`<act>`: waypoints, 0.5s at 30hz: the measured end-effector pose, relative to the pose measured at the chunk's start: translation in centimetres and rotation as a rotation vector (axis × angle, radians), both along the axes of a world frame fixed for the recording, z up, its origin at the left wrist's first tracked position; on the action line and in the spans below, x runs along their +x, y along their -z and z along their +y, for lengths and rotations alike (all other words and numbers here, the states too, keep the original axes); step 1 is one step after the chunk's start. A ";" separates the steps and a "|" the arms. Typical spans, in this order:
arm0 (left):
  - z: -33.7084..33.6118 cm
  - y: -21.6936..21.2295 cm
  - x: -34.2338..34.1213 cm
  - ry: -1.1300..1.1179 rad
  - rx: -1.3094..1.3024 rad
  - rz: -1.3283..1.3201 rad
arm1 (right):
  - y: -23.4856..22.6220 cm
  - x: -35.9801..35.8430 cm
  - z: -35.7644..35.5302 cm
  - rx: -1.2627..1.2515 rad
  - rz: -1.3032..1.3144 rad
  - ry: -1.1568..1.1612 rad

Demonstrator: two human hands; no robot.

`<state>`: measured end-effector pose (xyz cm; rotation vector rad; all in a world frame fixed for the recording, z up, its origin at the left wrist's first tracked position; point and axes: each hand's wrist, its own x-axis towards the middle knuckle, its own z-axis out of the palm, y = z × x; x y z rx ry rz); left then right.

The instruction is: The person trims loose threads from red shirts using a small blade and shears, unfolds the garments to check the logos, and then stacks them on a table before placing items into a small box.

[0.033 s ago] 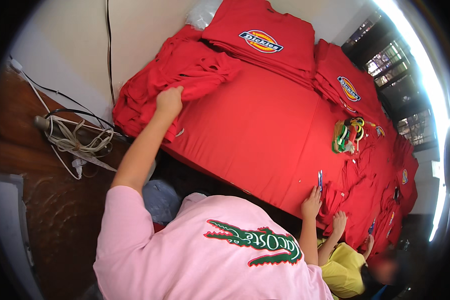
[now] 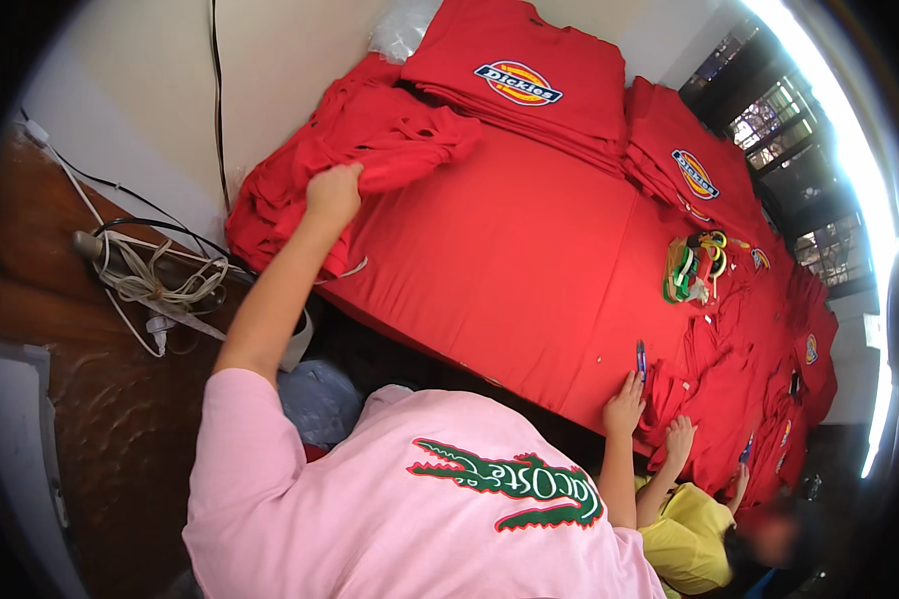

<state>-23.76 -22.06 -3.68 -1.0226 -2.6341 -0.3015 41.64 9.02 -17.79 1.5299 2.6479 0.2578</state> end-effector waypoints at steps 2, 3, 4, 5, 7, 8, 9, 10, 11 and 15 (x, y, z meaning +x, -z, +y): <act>-0.6 -6.9 0.7 0.053 0.037 0.085 | -1.4 -2.0 -0.8 -0.014 0.024 0.065; -0.7 -10.1 1.6 0.051 0.014 0.118 | -3.3 -4.7 -1.9 -0.066 0.249 0.084; -0.7 -12.7 2.2 0.090 0.089 0.164 | -5.5 -7.5 -2.9 -0.045 0.379 -0.047; -0.9 -15.1 3.0 0.126 0.157 0.208 | -7.6 -10.2 -4.1 -0.031 0.510 -0.180; -0.3 -20.5 6.4 0.119 0.164 0.298 | -13.5 -15.3 -7.0 -0.082 0.704 -0.357; -0.2 -23.2 8.7 0.156 0.154 0.283 | -16.3 -17.5 -8.3 -0.057 0.769 -0.429; -0.5 -25.4 11.3 0.193 0.147 0.266 | -19.1 -19.1 -9.3 -0.028 0.832 -0.502; -1.2 -27.2 13.9 0.251 0.117 0.223 | -21.9 -20.4 -10.1 0.033 0.901 -0.601; -2.4 -28.5 16.5 0.303 0.094 0.181 | -24.7 -20.9 -10.8 0.099 0.970 -0.707; -7.6 -30.1 28.3 0.651 -0.071 -0.164 | -33.1 -18.4 -12.2 0.008 0.806 -0.889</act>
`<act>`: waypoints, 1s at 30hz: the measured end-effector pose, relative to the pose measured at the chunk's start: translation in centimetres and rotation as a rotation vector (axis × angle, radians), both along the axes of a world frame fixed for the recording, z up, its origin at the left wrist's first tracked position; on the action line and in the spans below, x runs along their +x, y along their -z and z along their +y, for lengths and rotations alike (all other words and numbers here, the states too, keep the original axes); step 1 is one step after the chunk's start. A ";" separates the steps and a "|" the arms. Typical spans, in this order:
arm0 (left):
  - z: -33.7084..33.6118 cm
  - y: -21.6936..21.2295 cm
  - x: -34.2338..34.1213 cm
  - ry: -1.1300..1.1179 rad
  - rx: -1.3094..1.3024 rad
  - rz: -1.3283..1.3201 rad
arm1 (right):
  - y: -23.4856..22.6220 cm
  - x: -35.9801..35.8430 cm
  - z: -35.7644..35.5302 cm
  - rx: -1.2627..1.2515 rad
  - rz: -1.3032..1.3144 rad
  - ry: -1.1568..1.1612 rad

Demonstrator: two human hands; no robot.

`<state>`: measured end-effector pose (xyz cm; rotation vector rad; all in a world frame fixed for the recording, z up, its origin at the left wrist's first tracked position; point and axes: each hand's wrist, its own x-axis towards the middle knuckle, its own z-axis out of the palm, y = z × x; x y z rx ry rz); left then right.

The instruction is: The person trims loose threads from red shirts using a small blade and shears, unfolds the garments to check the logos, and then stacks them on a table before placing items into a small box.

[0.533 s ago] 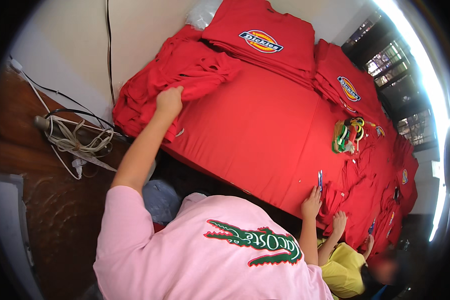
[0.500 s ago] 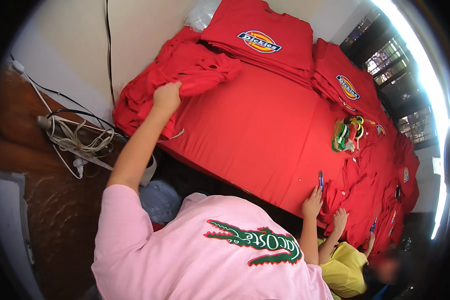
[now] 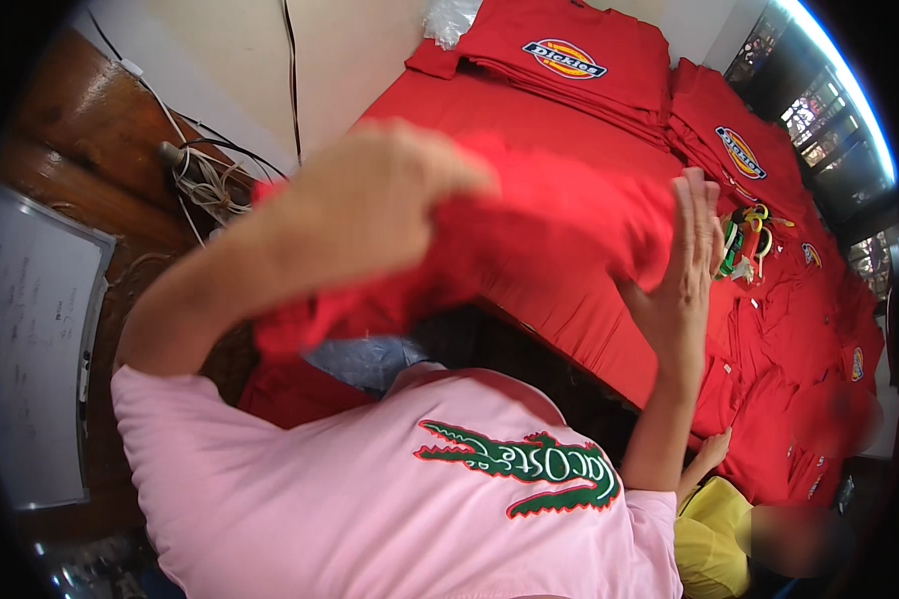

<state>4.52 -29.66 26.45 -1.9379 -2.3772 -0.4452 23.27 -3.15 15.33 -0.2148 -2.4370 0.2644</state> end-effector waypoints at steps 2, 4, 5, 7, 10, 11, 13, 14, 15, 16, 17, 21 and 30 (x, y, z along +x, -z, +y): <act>-0.2 -0.5 4.1 0.102 -0.230 -0.172 | -1.3 4.6 1.7 0.028 -0.346 -0.083; -2.0 1.4 5.8 0.054 -0.345 -0.361 | 1.2 7.9 1.8 -0.349 -0.715 -0.324; -2.6 2.8 6.1 0.037 -0.370 -0.442 | 1.3 8.8 0.7 -0.797 -0.859 -0.391; -2.7 4.1 6.3 0.002 -0.398 -0.552 | 3.7 12.3 -0.4 -0.923 -0.807 -0.457; -1.7 4.7 5.8 0.006 -0.480 -0.658 | 3.3 14.0 0.3 -0.873 -0.820 -0.437; -1.0 4.9 5.3 0.029 -0.513 -0.681 | 2.9 13.7 0.9 -0.843 -0.811 -0.454; 1.1 4.8 3.1 0.094 -0.563 -0.767 | 1.8 13.2 2.3 -0.846 -0.774 -0.448; 2.7 4.5 1.7 0.130 -0.594 -0.798 | 0.8 12.7 3.4 -0.853 -0.800 -0.416; 4.3 4.8 0.0 0.152 -0.627 -0.831 | 0.5 11.5 4.8 -0.862 -0.830 -0.399; 6.6 5.5 -2.2 0.203 -0.608 -0.810 | 0.1 10.2 6.7 -0.837 -0.799 -0.371; 8.4 6.5 -4.7 0.215 -0.583 -0.786 | 0.3 8.0 8.9 -0.801 -0.769 -0.384; 20.9 10.7 -14.4 0.137 -0.245 -0.218 | 2.4 1.0 20.0 -0.560 -0.592 0.106; 12.6 40.9 -11.3 -0.027 -0.090 -0.100 | 26.5 6.0 8.2 -0.207 -0.428 0.358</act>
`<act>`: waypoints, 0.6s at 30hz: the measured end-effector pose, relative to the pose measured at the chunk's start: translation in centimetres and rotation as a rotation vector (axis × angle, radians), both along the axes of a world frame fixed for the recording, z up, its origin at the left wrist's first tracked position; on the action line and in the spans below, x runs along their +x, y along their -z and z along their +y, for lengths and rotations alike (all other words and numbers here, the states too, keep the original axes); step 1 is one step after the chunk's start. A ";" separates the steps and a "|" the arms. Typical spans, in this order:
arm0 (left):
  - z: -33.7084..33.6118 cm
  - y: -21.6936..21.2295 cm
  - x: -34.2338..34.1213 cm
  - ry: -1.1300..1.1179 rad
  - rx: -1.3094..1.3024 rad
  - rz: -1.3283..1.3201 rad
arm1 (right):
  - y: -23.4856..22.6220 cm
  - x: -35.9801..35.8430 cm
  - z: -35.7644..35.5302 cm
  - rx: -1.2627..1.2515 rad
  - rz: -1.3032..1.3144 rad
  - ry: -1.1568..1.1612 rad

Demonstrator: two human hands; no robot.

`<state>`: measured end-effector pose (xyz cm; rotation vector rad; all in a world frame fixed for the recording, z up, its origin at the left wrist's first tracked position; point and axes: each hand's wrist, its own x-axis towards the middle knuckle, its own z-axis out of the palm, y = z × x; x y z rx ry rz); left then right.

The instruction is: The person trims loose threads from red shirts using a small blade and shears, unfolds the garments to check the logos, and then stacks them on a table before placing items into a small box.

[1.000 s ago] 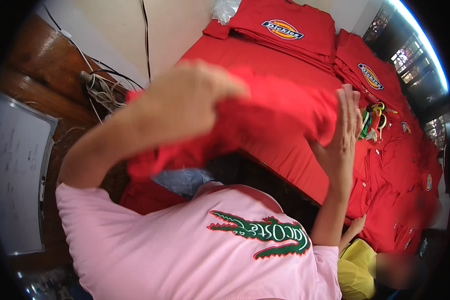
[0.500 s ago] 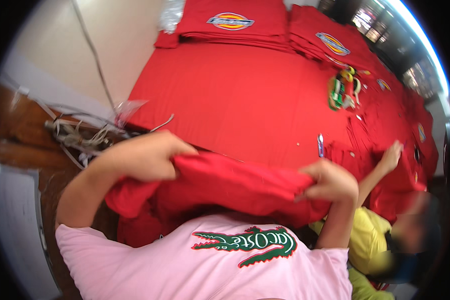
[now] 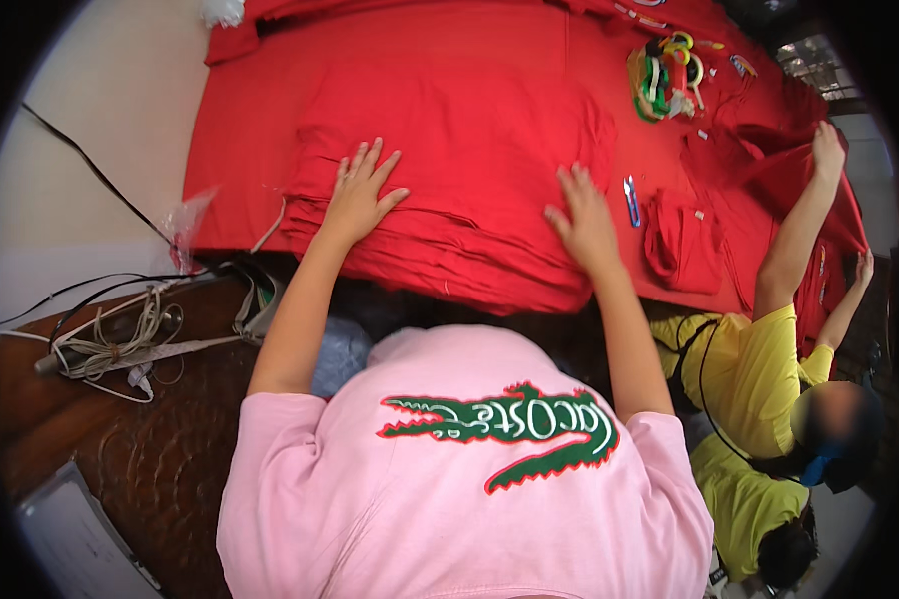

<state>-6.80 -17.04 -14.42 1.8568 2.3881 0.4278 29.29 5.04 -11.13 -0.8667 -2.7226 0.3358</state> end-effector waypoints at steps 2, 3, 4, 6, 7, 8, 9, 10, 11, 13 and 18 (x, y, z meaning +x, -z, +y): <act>-4.1 2.0 0.7 -0.207 0.044 0.005 | 3.2 4.2 -4.9 -0.064 0.039 0.108; -6.3 2.4 0.1 -0.322 0.070 0.025 | 3.9 5.6 -6.0 -0.125 0.100 0.179; -8.6 3.0 -1.0 -0.423 0.011 0.015 | 4.2 6.7 -6.6 -0.164 0.097 0.224; -12.7 3.9 -3.9 -0.597 -0.080 -0.058 | 4.5 8.4 -7.2 -0.231 0.094 0.323; -14.0 3.4 -5.3 -0.661 -0.108 -0.111 | 4.3 9.2 -7.2 -0.220 0.131 0.341; -15.0 3.3 -6.5 -0.646 -0.108 -0.092 | 4.2 9.9 -6.8 -0.204 0.153 0.358; -15.2 2.6 -6.7 -0.635 -0.107 -0.074 | 3.3 9.9 -6.5 -0.186 0.173 0.371; -14.8 2.3 -6.4 -0.612 0.121 -0.058 | 2.6 9.7 -6.3 -0.156 0.231 0.425; -13.7 1.4 -5.8 -0.568 0.176 -0.092 | 1.8 9.6 -5.9 -0.155 0.263 0.436; -11.2 -0.3 -4.5 -0.479 0.287 -0.156 | 0.8 9.5 -4.7 -0.154 0.333 0.455; -2.8 -2.9 5.0 -0.105 0.235 -0.183 | 0.9 8.4 -0.3 -0.055 0.282 0.391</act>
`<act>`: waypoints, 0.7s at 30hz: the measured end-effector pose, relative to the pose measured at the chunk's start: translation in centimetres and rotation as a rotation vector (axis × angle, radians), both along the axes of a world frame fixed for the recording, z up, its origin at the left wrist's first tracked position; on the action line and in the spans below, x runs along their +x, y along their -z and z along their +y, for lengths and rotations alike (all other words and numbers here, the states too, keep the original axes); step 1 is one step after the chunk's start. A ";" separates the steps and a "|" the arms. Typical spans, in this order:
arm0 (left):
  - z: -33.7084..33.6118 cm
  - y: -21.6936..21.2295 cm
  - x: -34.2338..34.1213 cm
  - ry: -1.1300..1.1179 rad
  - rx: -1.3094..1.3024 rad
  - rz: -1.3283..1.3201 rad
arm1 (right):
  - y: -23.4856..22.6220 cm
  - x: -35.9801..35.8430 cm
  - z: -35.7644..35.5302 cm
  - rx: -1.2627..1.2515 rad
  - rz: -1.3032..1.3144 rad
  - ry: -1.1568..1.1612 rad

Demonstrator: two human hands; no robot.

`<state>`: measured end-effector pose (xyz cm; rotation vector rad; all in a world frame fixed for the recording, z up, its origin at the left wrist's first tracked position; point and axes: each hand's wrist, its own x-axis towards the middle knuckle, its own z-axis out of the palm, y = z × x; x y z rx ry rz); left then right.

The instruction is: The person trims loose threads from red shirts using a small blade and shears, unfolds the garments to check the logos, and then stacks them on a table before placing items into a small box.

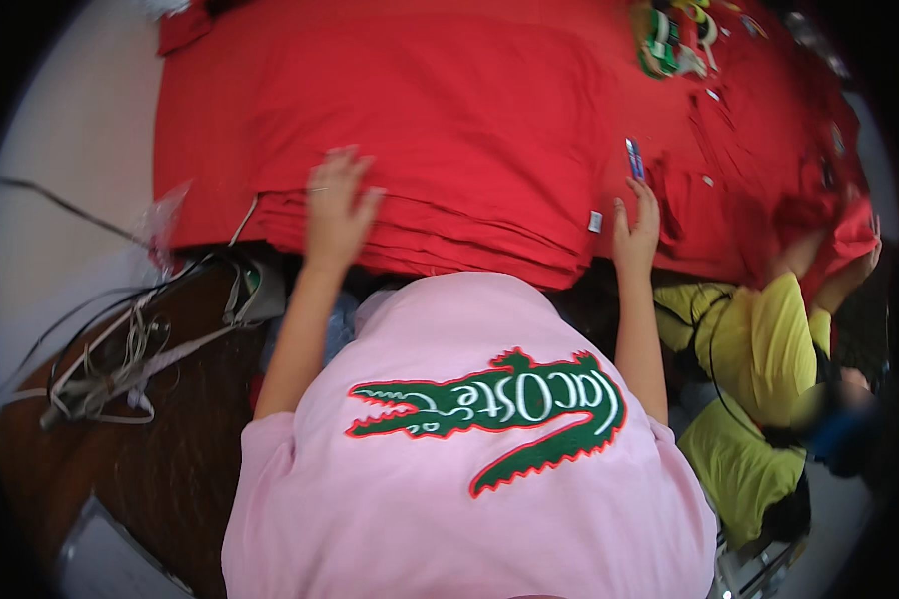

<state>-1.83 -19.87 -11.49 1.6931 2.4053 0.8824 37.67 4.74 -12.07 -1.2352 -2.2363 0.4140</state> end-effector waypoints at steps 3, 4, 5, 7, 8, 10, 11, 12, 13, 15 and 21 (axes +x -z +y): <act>1.6 0.6 5.9 0.170 -0.255 0.116 | -0.2 -2.3 1.3 0.058 -0.038 -0.159; 2.0 0.6 7.5 0.185 -0.247 0.098 | -0.9 -3.2 0.8 0.028 -0.016 -0.209; 2.2 1.2 8.8 0.226 -0.258 0.167 | -1.8 -4.3 -0.2 0.007 -0.029 -0.252; 2.5 1.5 10.8 0.338 -0.266 0.148 | -1.8 -4.9 -2.2 -0.108 -0.088 -0.396; 2.5 2.0 11.9 0.350 -0.239 0.108 | -2.0 -5.3 -3.3 -0.127 -0.140 -0.488; 2.4 2.3 12.4 0.361 -0.189 0.029 | -1.6 -5.1 -5.0 -0.122 -0.265 -0.602; 2.4 2.3 12.3 0.368 -0.163 -0.011 | -0.7 -4.9 -5.5 -0.101 -0.338 -0.635; 2.3 1.8 11.1 0.377 -0.209 0.040 | -0.1 -4.3 -5.3 -0.115 -0.351 -0.647; 1.8 1.7 9.6 0.262 -0.206 0.095 | 0.2 -3.9 -4.8 -0.113 -0.349 -0.679; 0.6 1.9 6.4 0.043 -0.192 0.196 | 0.4 -3.1 -3.9 -0.106 -0.356 -0.734; -5.5 3.5 -7.4 -0.824 -0.578 0.096 | 1.1 -2.2 -2.6 -0.073 -0.343 -0.792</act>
